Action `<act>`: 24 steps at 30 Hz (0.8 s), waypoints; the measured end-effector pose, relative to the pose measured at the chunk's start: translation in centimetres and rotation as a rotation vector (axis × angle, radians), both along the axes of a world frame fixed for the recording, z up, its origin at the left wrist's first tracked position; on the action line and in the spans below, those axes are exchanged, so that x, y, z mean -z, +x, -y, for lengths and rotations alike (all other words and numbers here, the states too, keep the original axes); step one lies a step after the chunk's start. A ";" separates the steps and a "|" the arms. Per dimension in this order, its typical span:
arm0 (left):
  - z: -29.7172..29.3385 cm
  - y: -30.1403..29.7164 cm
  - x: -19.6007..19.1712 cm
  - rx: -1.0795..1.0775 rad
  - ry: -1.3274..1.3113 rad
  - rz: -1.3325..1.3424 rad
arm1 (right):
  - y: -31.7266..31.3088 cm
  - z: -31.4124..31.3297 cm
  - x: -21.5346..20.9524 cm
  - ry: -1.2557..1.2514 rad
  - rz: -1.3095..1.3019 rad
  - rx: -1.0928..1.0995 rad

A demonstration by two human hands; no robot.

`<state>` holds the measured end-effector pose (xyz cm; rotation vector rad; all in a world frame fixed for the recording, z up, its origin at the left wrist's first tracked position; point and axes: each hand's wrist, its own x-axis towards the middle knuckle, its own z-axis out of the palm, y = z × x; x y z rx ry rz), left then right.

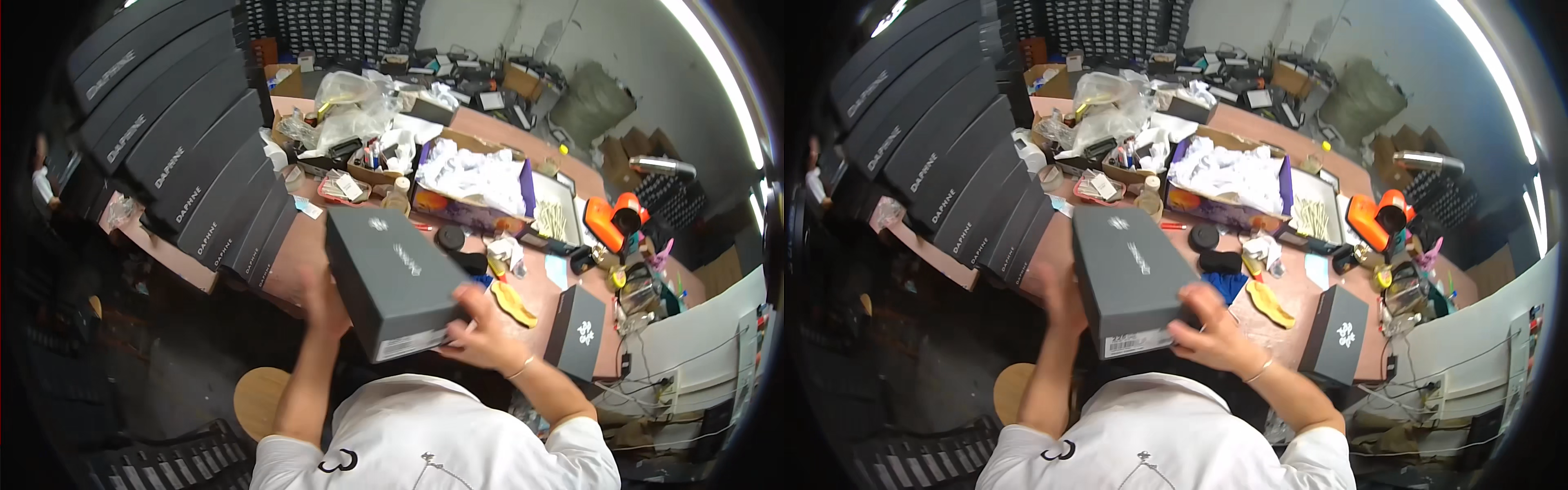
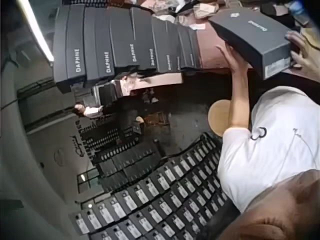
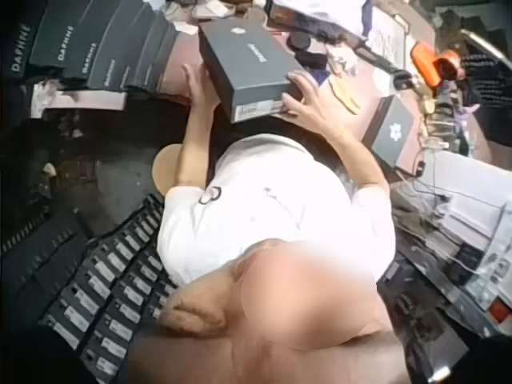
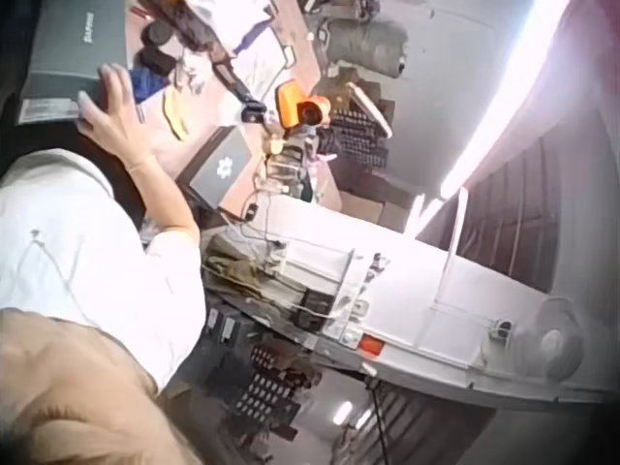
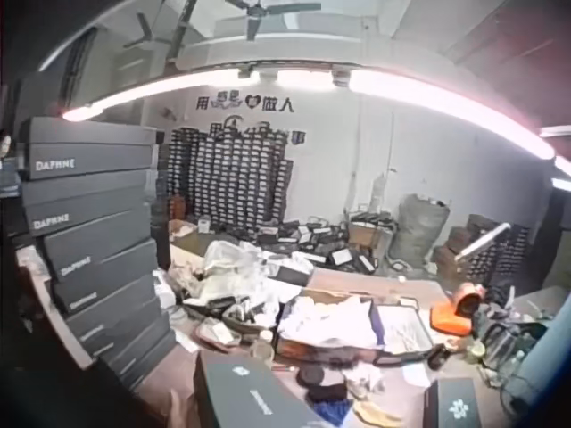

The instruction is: Packing high-heeled shoes into brand-labeled boxes with protective paper.

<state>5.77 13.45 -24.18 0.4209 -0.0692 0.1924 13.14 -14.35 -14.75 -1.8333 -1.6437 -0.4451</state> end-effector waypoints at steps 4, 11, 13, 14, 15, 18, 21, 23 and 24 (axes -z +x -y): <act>-0.3 3.9 13.1 0.024 0.666 -0.678 | -0.7 0.6 15.8 -0.403 -0.346 0.106; -0.3 3.0 15.9 -0.056 1.269 -0.776 | 0.7 -4.5 23.0 0.006 -1.619 0.607; 0.5 2.5 14.4 -0.085 1.304 -0.786 | 1.2 -5.2 22.5 -0.002 -1.620 0.727; -0.4 2.2 13.2 0.061 1.020 -0.834 | 1.6 -4.9 21.8 -0.003 -1.747 0.741; -1.4 2.4 12.3 0.197 0.727 -0.871 | 2.4 -4.5 20.1 -0.005 -1.868 0.751; -3.2 3.0 11.4 0.374 0.375 -0.806 | 3.9 -5.2 15.8 0.143 -2.001 0.602; -5.9 3.2 9.6 0.331 0.503 -0.677 | 2.7 -8.9 10.0 0.335 -1.847 0.686; -8.6 2.5 9.8 0.095 0.808 -0.614 | -0.3 -12.0 9.2 0.277 -1.631 0.659; -11.2 2.3 9.4 0.118 0.765 -0.577 | -2.0 -13.8 9.3 0.148 -1.469 0.640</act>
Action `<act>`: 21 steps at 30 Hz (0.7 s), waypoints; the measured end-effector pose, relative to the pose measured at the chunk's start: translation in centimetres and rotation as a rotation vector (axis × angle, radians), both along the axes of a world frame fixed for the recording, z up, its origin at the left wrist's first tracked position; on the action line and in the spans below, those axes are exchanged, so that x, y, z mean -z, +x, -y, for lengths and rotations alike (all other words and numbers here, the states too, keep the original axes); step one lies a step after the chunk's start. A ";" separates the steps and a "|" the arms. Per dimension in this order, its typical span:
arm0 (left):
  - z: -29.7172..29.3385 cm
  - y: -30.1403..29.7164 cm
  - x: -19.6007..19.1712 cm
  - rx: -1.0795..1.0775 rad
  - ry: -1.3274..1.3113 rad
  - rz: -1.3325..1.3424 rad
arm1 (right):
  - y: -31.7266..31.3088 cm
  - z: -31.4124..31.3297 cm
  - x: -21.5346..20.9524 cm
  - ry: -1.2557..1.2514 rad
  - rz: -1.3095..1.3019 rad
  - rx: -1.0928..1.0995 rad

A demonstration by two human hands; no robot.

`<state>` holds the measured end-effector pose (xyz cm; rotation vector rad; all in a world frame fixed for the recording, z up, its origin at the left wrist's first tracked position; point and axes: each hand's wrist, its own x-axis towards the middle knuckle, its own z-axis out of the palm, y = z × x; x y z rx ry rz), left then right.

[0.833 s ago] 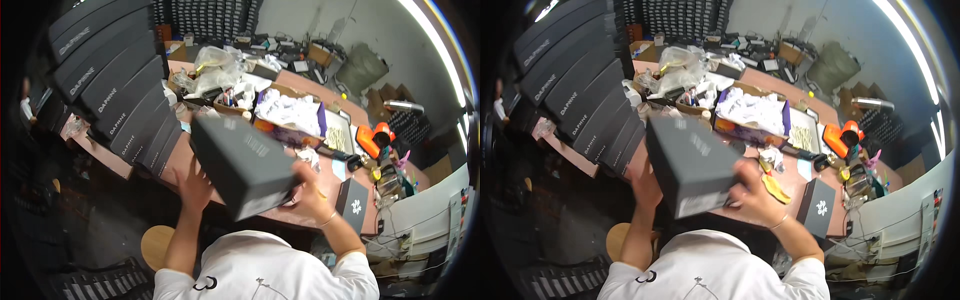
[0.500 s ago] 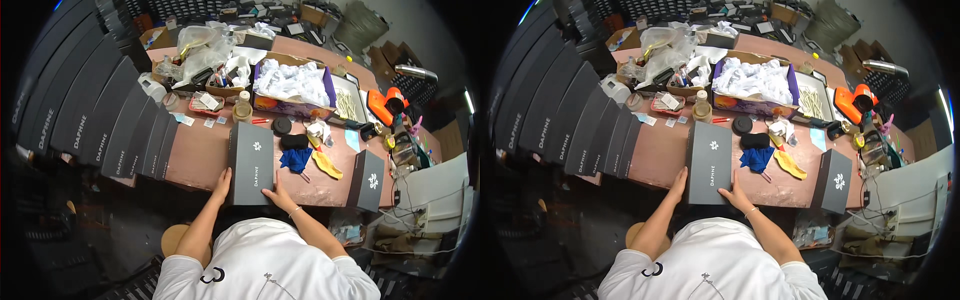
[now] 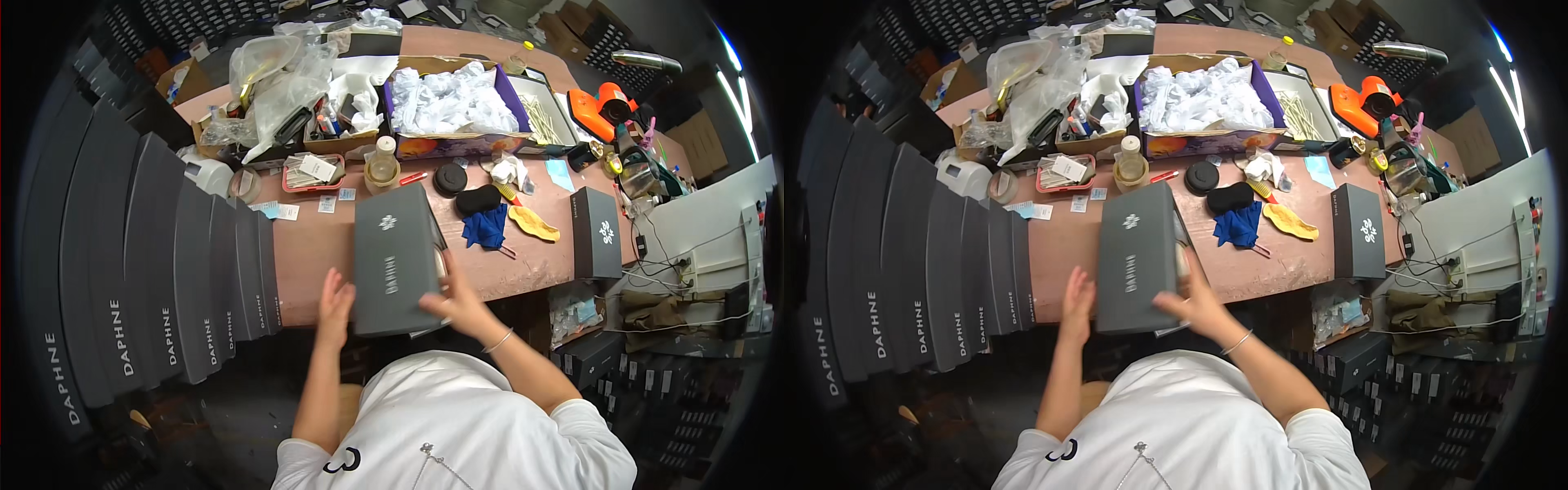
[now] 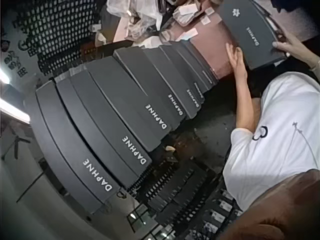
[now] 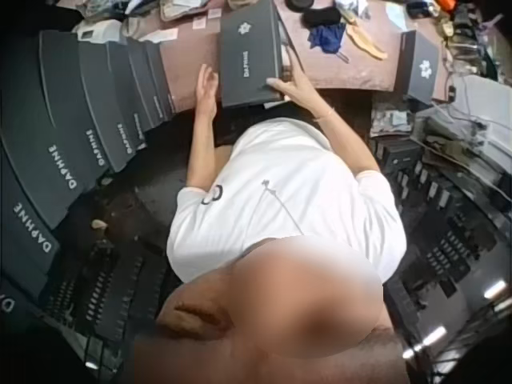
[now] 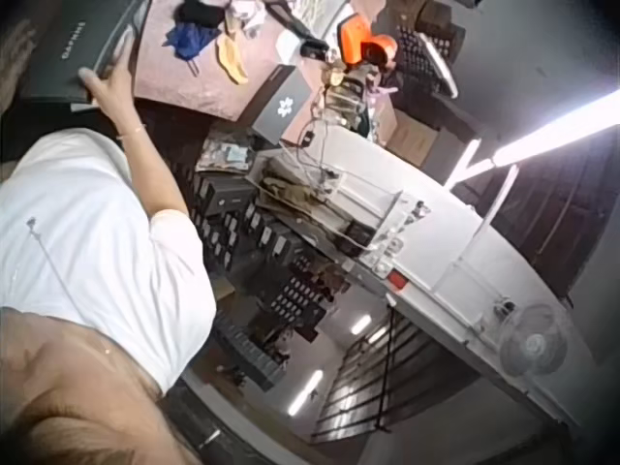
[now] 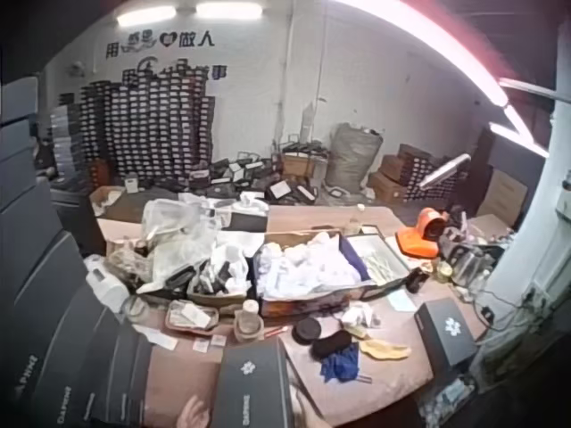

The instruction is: Packing high-heeled shoes into brand-labeled boxes with protective paper.

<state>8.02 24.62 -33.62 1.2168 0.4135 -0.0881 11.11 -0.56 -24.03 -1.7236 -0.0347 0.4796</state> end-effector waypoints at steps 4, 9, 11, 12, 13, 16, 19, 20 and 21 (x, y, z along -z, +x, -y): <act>-7.4 -1.0 -0.5 0.222 0.097 0.000 | -3.3 -4.8 1.9 -0.298 0.527 -0.604; -10.7 1.6 0.1 0.016 0.658 -0.127 | 3.2 2.4 7.0 -0.669 0.461 -0.187; -10.2 2.7 -3.1 0.029 1.220 -0.132 | 5.4 2.4 8.0 -0.827 0.456 -0.325; -10.2 2.8 -2.6 0.100 1.382 -0.039 | 6.1 2.1 8.6 -0.900 0.456 -0.396; -8.8 3.0 -2.5 0.132 1.450 -0.127 | 6.2 1.2 9.6 -1.075 0.537 -0.449; -8.9 2.4 1.2 0.415 1.403 -0.449 | 6.7 -0.6 12.2 -1.273 0.637 -0.461; -4.0 2.4 -0.7 0.180 1.431 -0.044 | 8.2 0.5 10.2 -0.978 0.453 -0.399; -1.8 3.1 -1.7 0.101 1.250 0.136 | 8.3 1.0 9.1 -0.885 0.403 -0.366; 0.9 4.0 -3.1 0.220 1.129 0.233 | 8.8 1.4 7.3 -0.777 0.253 -0.269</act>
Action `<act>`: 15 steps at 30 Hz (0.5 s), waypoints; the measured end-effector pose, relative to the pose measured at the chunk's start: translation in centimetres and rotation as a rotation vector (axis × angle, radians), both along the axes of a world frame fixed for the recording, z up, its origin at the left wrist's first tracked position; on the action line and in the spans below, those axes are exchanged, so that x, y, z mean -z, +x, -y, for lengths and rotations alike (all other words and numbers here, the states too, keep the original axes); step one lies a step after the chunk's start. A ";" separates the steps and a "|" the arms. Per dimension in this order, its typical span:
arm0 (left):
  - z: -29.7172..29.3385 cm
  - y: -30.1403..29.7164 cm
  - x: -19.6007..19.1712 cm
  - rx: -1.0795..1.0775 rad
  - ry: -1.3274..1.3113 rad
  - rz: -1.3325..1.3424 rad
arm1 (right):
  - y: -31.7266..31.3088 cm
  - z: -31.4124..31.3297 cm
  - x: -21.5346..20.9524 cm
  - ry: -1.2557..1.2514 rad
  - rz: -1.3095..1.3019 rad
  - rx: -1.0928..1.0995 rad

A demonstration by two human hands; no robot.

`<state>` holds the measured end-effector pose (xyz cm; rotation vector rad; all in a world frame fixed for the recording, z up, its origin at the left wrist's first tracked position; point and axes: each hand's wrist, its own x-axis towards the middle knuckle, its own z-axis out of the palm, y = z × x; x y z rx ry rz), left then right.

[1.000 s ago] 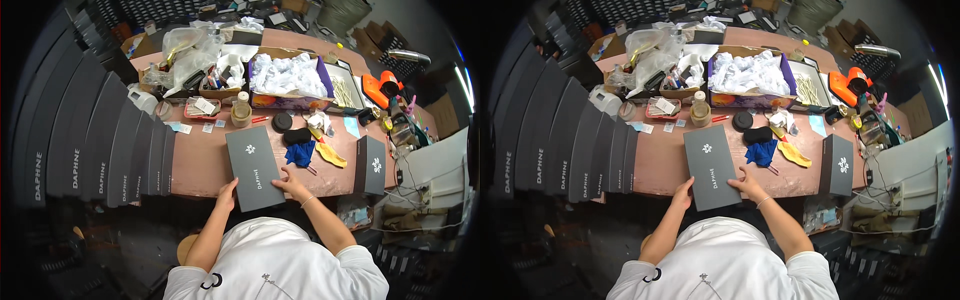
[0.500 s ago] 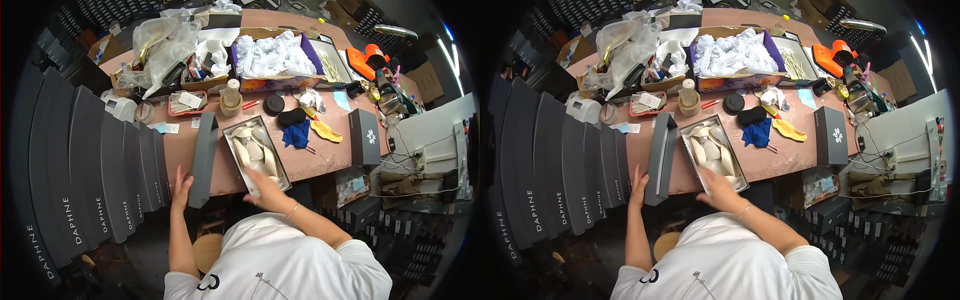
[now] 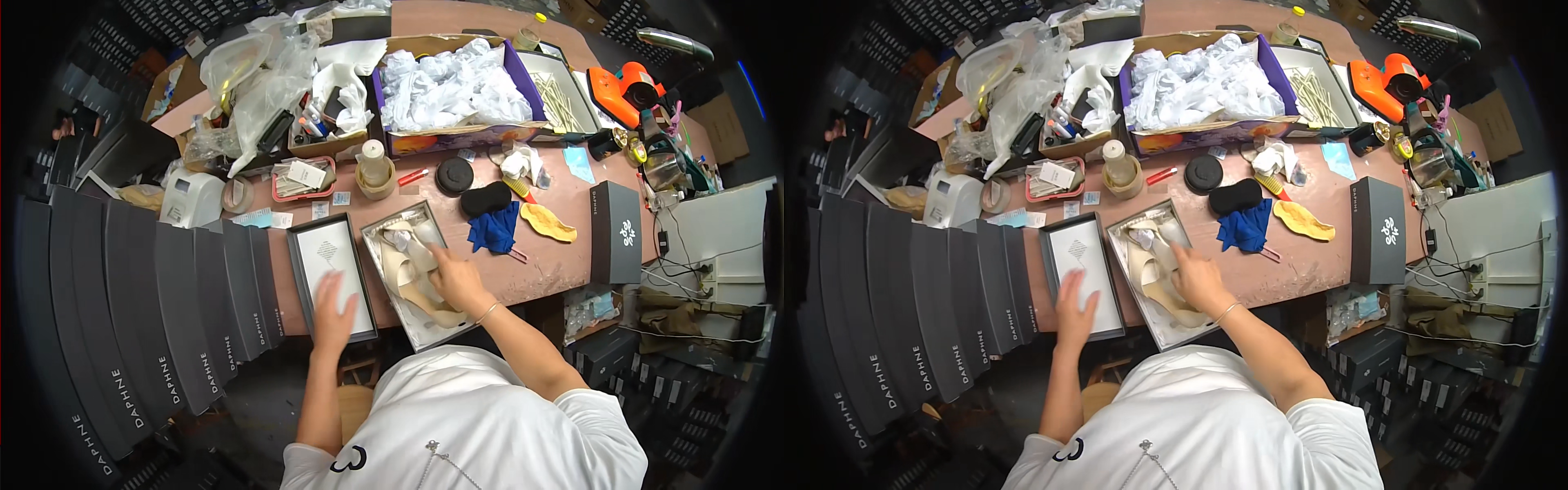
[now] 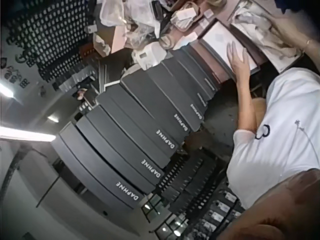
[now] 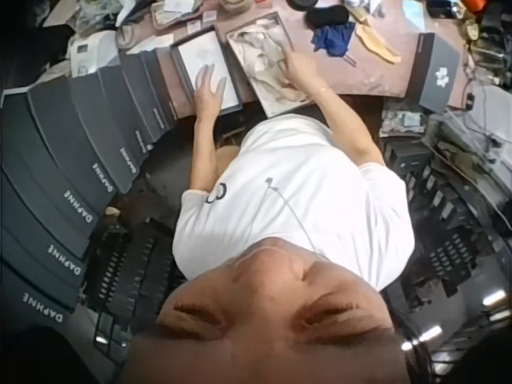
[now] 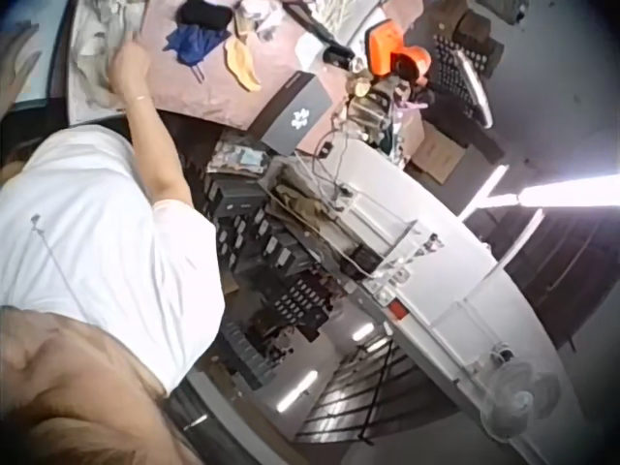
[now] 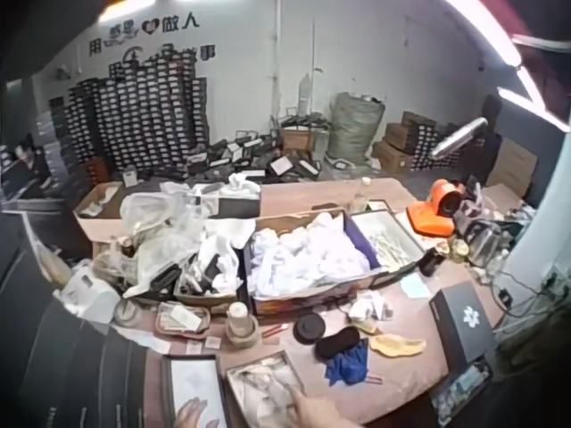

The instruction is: Packing high-heeled shoes into brand-labeled boxes with protective paper.

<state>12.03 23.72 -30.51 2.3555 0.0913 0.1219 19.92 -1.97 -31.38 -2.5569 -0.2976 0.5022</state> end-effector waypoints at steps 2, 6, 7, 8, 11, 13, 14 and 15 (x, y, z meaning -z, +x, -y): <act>5.3 2.6 -1.2 0.293 -0.022 0.082 | 0.6 1.9 -0.2 0.132 0.020 0.071; 7.6 4.7 -0.4 0.405 -0.212 -0.049 | 1.7 5.2 -1.1 0.432 -0.003 0.093; 7.3 5.8 -1.2 0.249 -0.282 0.094 | 1.5 6.0 -1.2 0.478 -0.012 0.099; 6.6 7.3 -2.5 0.191 -0.240 0.119 | 1.5 6.5 -1.5 0.488 -0.037 0.091; 5.1 13.3 -7.3 0.388 -0.116 0.365 | 3.0 6.2 -2.7 0.511 -0.059 -0.001; 5.0 16.1 -8.8 0.667 -0.028 0.125 | 4.1 4.9 -3.4 0.490 -0.011 -0.157; 5.4 17.4 -9.5 0.780 0.017 -0.152 | 4.7 4.1 -4.7 0.556 -0.088 -0.200; 6.1 18.6 -10.2 0.882 0.058 -0.433 | 5.5 3.9 -5.9 0.550 -0.174 -0.262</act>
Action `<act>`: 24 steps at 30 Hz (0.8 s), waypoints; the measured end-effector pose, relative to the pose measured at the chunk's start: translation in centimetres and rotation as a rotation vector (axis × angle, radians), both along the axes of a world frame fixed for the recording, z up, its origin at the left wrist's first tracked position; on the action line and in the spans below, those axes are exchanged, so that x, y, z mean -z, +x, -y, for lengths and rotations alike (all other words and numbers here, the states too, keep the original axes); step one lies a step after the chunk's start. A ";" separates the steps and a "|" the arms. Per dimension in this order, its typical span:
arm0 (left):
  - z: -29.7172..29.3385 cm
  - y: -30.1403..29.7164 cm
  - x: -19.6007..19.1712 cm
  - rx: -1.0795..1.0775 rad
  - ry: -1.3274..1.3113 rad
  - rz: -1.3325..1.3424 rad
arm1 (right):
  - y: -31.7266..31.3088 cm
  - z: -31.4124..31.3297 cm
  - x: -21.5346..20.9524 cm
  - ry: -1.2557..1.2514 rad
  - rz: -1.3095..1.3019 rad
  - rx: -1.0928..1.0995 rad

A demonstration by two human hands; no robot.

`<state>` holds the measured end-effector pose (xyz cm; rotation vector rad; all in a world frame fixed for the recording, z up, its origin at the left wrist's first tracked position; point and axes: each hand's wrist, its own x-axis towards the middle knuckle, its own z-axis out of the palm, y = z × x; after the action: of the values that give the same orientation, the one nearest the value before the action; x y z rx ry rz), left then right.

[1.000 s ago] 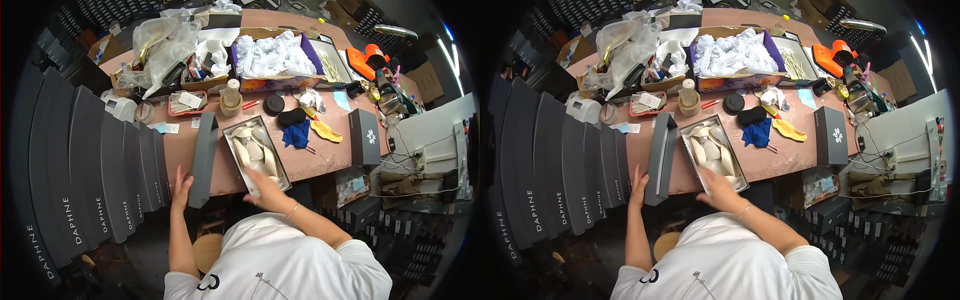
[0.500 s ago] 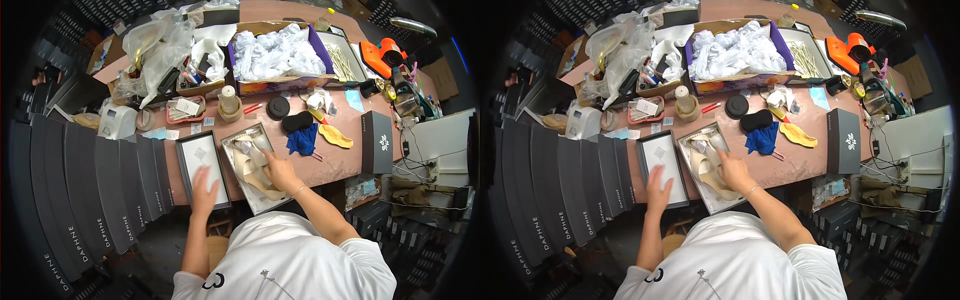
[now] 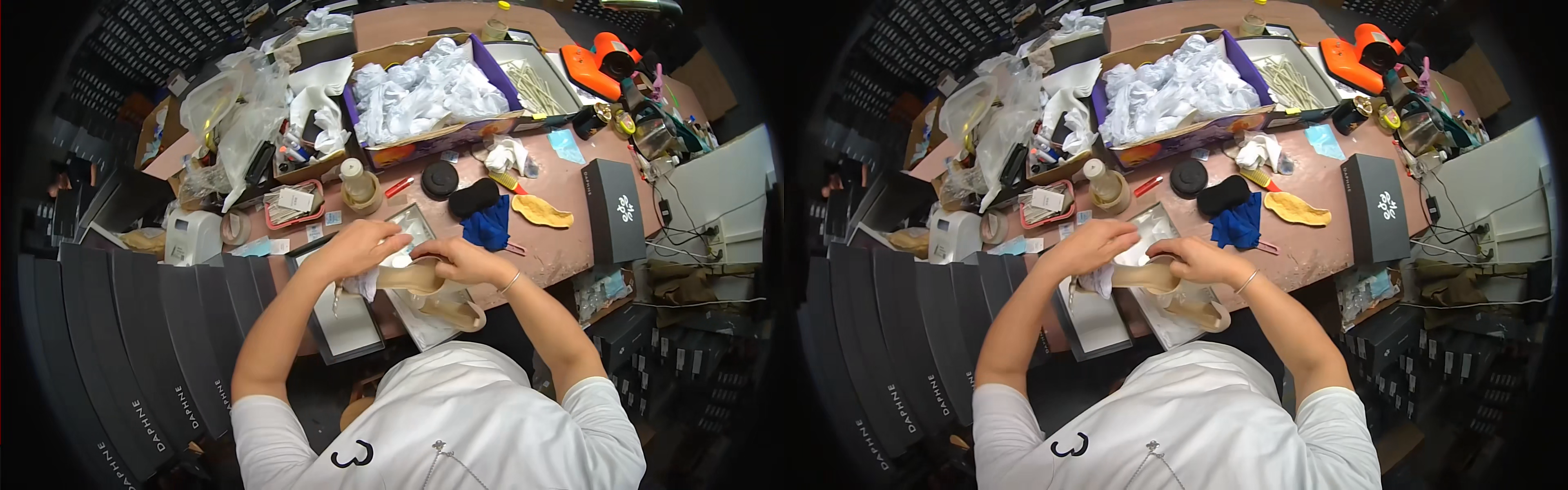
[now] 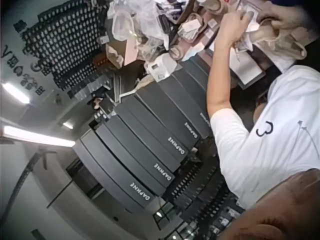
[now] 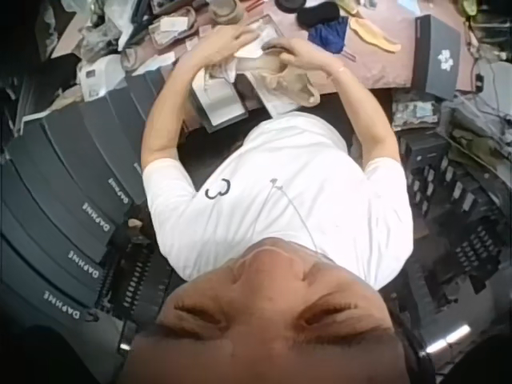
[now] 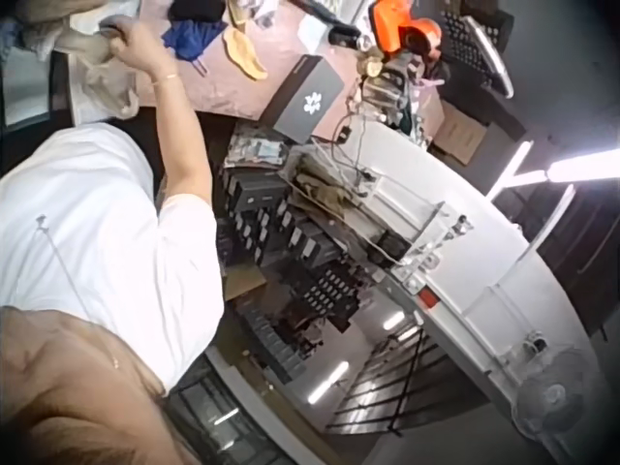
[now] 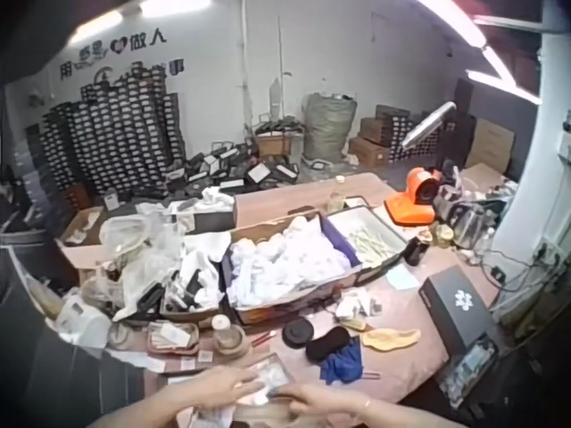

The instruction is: Packing high-heeled shoes into brand-labeled boxes with protective paper.

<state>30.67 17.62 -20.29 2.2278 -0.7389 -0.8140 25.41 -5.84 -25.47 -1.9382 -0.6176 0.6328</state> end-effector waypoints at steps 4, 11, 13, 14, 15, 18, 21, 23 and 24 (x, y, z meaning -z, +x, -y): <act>-1.0 -3.4 6.0 -0.147 -0.169 -1.413 | 3.4 -1.7 -3.6 -0.011 -0.107 -0.319; -0.3 -16.0 9.6 -0.921 -1.068 -1.462 | -4.8 -4.3 -5.0 -0.072 0.102 -0.079; 1.2 -17.3 5.9 -1.220 -0.901 -1.152 | -9.1 -6.2 -3.1 -0.018 0.162 -0.157; 0.6 -19.0 8.5 -1.254 -1.077 -1.220 | -10.5 -6.9 -1.8 0.100 0.063 -0.147; 0.4 -19.6 8.7 -1.329 -1.068 -1.209 | -10.8 -7.0 -1.4 0.140 0.020 -0.118; -0.7 -21.1 10.8 -1.449 -1.246 -1.171 | -9.2 -6.5 -0.4 0.121 -0.029 0.045; -1.5 -20.9 9.9 -1.316 -1.247 -1.217 | -4.0 -6.1 2.5 0.220 -0.185 0.463; -1.3 -20.5 9.3 -1.309 -1.305 -1.212 | -1.6 -5.6 6.4 0.005 0.374 0.223; -1.2 -20.3 9.1 -1.322 -1.270 -1.189 | -1.8 -5.3 8.1 -0.117 0.373 0.118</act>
<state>10.36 18.79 -29.42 0.4684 0.6695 -0.4864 23.64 -0.59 -33.61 -2.2057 -0.7010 0.2366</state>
